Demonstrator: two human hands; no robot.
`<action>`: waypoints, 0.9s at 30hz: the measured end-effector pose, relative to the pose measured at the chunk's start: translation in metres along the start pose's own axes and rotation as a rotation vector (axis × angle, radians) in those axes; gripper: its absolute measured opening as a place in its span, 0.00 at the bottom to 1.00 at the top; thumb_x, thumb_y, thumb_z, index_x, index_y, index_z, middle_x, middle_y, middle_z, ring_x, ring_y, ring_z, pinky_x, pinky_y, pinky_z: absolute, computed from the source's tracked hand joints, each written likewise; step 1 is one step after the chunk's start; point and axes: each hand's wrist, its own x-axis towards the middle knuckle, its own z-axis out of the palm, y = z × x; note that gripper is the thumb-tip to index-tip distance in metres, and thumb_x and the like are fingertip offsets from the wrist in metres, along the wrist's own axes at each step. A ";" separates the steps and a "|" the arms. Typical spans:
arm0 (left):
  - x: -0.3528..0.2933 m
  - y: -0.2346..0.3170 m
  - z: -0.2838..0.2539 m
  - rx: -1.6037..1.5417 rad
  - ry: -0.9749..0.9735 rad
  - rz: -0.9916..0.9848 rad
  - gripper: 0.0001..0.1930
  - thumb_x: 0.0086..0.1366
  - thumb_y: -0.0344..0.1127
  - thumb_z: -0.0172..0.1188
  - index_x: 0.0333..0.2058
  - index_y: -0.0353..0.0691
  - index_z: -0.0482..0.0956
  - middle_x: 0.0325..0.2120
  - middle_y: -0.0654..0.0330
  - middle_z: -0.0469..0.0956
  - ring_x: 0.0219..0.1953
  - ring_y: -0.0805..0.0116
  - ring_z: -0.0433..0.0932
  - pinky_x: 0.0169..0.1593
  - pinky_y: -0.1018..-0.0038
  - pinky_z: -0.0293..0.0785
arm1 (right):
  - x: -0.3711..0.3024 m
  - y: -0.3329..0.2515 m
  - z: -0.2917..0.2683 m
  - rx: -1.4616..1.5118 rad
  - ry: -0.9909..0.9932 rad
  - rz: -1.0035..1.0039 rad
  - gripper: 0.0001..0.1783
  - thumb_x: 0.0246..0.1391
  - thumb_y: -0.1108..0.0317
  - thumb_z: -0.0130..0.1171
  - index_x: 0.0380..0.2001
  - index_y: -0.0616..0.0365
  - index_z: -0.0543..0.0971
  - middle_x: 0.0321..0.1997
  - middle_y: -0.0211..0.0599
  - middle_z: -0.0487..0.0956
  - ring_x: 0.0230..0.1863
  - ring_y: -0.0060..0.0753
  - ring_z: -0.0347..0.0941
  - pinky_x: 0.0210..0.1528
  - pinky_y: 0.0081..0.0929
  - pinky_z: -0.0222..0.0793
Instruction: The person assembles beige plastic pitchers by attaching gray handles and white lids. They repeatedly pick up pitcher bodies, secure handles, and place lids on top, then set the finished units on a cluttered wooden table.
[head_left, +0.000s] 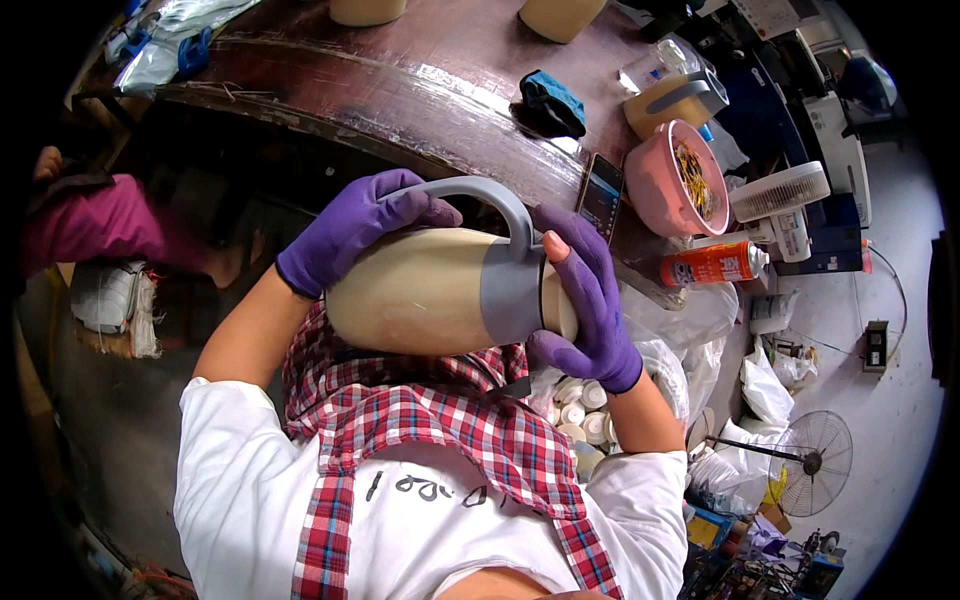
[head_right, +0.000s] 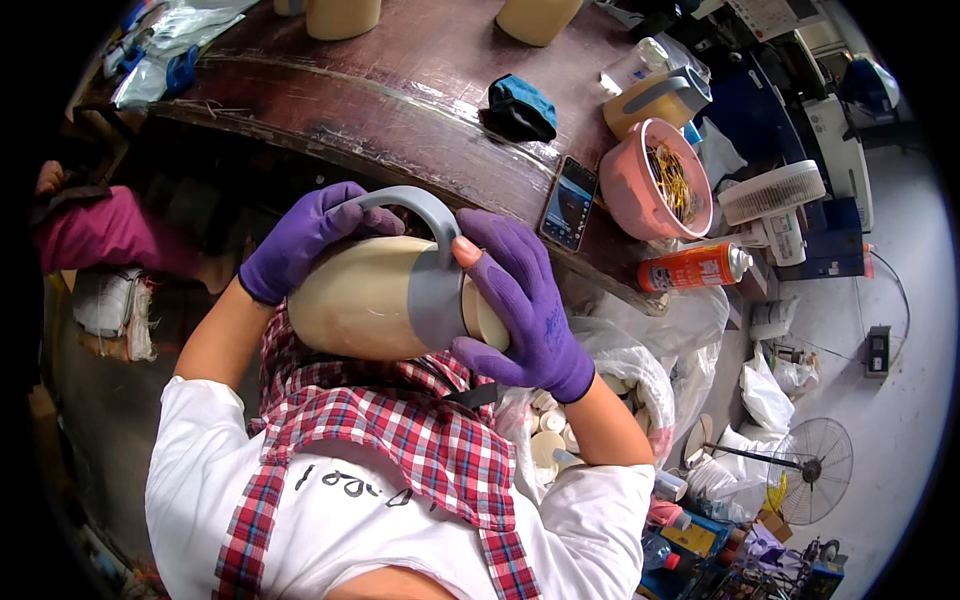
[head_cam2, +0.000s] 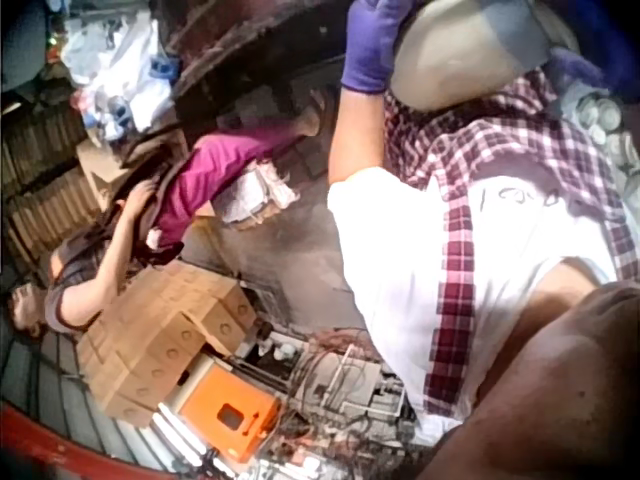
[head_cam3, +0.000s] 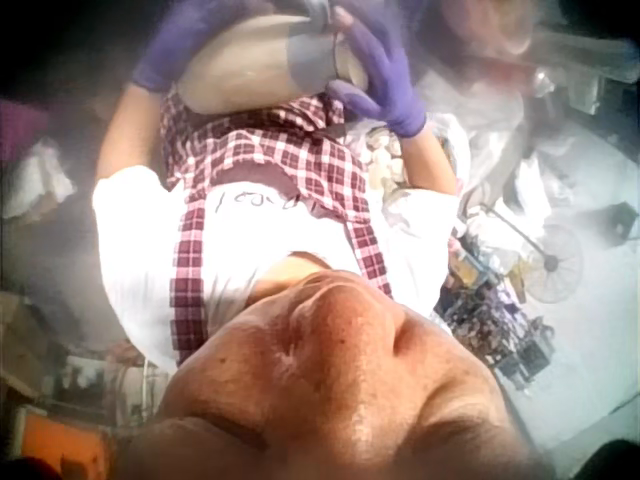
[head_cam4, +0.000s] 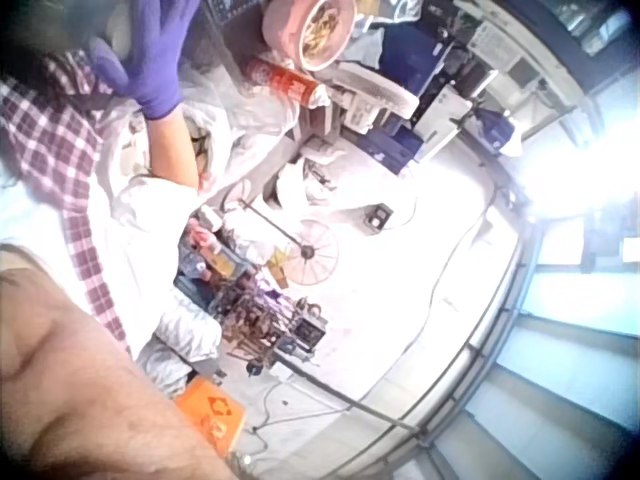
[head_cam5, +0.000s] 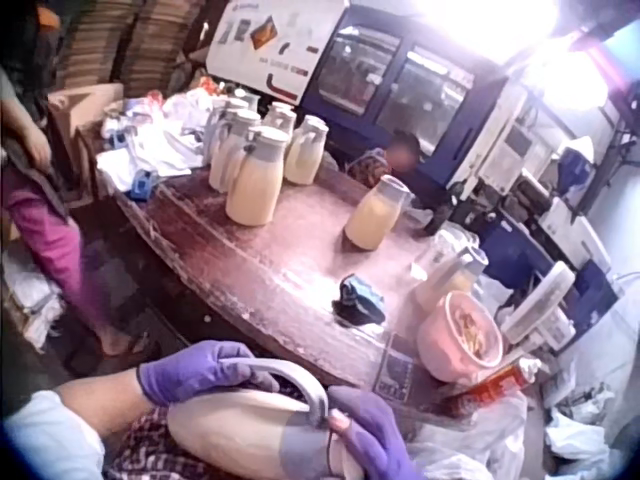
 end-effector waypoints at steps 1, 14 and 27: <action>0.001 -0.001 0.002 -0.013 -0.003 0.006 0.27 0.68 0.54 0.63 0.47 0.32 0.76 0.44 0.55 0.83 0.48 0.69 0.81 0.55 0.73 0.75 | -0.001 0.000 0.002 0.060 0.045 0.025 0.44 0.52 0.48 0.63 0.67 0.61 0.66 0.69 0.60 0.64 0.67 0.63 0.62 0.69 0.54 0.54; 0.034 -0.008 -0.011 -0.015 -0.380 -0.103 0.29 0.65 0.58 0.62 0.44 0.33 0.76 0.40 0.53 0.84 0.45 0.66 0.82 0.54 0.70 0.76 | 0.008 -0.040 0.012 -0.057 -0.164 -0.347 0.43 0.40 0.49 0.71 0.63 0.39 0.71 0.64 0.46 0.72 0.63 0.65 0.68 0.62 0.63 0.62; 0.034 -0.007 0.000 0.057 -0.061 -0.069 0.32 0.63 0.64 0.63 0.41 0.34 0.77 0.37 0.57 0.83 0.42 0.72 0.81 0.50 0.75 0.75 | -0.009 0.007 -0.005 0.196 0.035 0.373 0.40 0.61 0.54 0.53 0.71 0.63 0.59 0.75 0.61 0.56 0.75 0.62 0.53 0.73 0.45 0.49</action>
